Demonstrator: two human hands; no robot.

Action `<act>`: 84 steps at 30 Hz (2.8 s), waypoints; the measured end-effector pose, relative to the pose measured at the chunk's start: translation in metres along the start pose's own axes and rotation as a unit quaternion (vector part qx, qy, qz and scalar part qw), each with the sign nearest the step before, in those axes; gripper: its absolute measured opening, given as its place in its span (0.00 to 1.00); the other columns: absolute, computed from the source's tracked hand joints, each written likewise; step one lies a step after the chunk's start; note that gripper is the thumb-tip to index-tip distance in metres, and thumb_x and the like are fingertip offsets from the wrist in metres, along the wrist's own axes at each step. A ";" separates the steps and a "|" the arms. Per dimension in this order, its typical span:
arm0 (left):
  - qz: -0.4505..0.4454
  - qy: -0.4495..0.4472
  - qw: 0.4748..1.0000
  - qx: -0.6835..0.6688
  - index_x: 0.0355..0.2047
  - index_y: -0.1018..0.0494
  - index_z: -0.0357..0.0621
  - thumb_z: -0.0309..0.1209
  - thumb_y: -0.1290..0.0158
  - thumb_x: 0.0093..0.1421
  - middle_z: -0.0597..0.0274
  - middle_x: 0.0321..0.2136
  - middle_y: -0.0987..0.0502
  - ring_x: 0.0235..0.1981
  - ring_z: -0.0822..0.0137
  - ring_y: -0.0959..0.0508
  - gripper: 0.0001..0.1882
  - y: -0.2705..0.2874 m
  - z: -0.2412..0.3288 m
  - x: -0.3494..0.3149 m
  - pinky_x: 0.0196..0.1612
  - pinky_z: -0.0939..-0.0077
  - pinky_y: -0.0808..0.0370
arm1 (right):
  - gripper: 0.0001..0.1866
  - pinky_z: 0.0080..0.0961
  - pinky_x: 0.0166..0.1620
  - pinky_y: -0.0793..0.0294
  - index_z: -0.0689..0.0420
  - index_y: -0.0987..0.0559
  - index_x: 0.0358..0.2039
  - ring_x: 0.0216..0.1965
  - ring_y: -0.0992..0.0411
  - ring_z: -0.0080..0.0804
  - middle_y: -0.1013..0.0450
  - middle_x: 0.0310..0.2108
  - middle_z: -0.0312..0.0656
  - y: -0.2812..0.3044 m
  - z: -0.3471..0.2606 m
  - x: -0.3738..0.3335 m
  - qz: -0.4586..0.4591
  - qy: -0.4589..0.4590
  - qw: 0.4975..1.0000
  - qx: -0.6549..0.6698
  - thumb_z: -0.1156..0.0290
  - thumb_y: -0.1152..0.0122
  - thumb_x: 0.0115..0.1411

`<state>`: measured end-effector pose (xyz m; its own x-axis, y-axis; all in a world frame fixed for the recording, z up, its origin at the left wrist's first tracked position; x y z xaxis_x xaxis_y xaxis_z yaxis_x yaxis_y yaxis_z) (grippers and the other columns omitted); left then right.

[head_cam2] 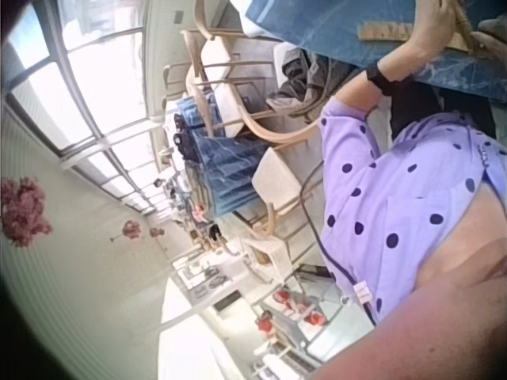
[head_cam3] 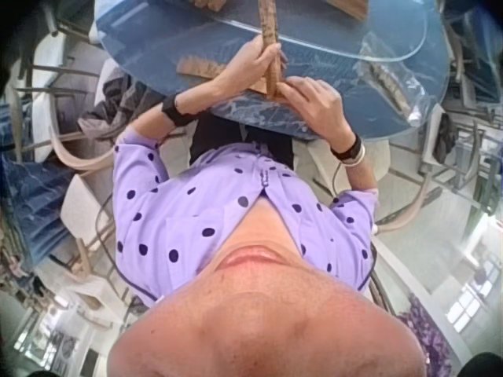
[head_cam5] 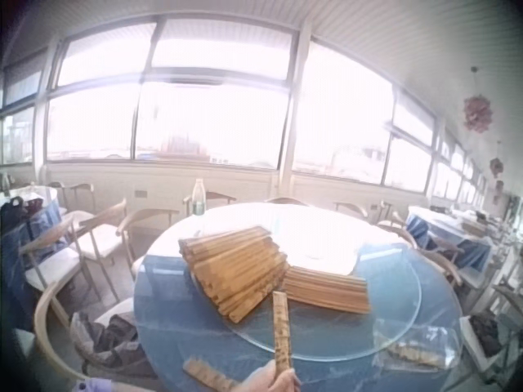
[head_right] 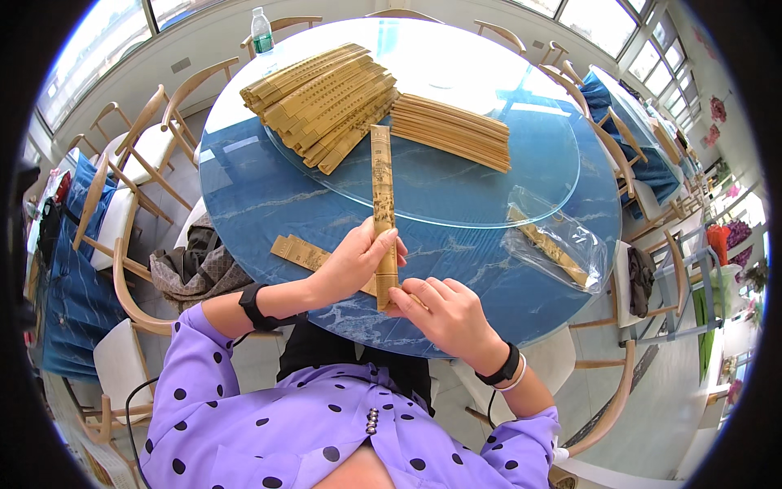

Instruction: The person repeatedly picks up a flat bamboo strip and a thin bamboo rod from a glass table, slides the rod into a slot on the strip, and then places the assembled unit back on the table. This cycle is repeated multiple times throughout the clip.

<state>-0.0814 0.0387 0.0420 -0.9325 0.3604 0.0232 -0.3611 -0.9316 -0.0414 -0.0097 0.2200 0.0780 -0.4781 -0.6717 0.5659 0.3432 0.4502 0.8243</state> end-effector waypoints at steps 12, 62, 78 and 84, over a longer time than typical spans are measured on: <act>0.276 -0.237 0.444 0.819 0.58 0.24 0.53 0.27 0.48 0.64 0.59 0.33 0.21 0.38 0.63 0.20 0.21 0.233 0.083 0.194 0.37 0.70 0.20 | 0.10 0.27 0.32 0.24 0.57 0.22 0.29 0.30 0.25 0.33 0.27 0.31 0.38 0.002 0.060 -0.002 -0.048 -0.069 0.996 -0.008 0.67 0.29 0.56; -0.132 -0.280 0.781 0.543 0.51 0.26 0.37 0.33 0.37 0.57 0.55 0.48 0.28 0.53 0.54 0.30 0.23 0.016 -0.044 -0.030 0.56 0.59 0.31 | 0.13 0.37 0.46 0.25 0.56 0.20 0.35 0.42 0.24 0.42 0.23 0.36 0.41 -0.085 0.265 0.026 -0.140 -0.248 0.956 -0.075 0.59 0.33 0.60; -0.174 -0.303 0.748 0.564 0.48 0.28 0.39 0.38 0.37 0.58 0.58 0.43 0.29 0.49 0.58 0.30 0.22 0.007 -0.052 -0.016 0.55 0.64 0.32 | 0.14 0.36 0.34 0.27 0.63 0.27 0.39 0.30 0.24 0.47 0.23 0.29 0.51 -0.027 0.141 -0.006 -0.048 -0.295 0.950 0.088 0.63 0.45 0.71; -0.158 -0.318 0.762 0.541 0.46 0.28 0.39 0.35 0.38 0.58 0.58 0.42 0.29 0.47 0.58 0.29 0.20 0.007 -0.052 -0.018 0.53 0.65 0.32 | 0.21 0.23 0.32 0.32 0.66 0.22 0.42 0.28 0.34 0.20 0.27 0.25 0.34 -0.029 0.078 -0.041 -0.144 -0.472 0.798 0.347 0.56 0.38 0.68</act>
<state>-0.0680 0.0277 -0.0107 -0.4836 0.8002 0.3546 -0.0301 -0.4201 0.9070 -0.0633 0.2806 0.0325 -0.9646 -0.2108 -0.1586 -0.2636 0.7950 0.5464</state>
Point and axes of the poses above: each hand's wrist, its own x-axis towards the middle knuckle, its own y-axis out of the back of the hand, z = x × y, the point moved 1 cm from there along x, towards the middle knuckle
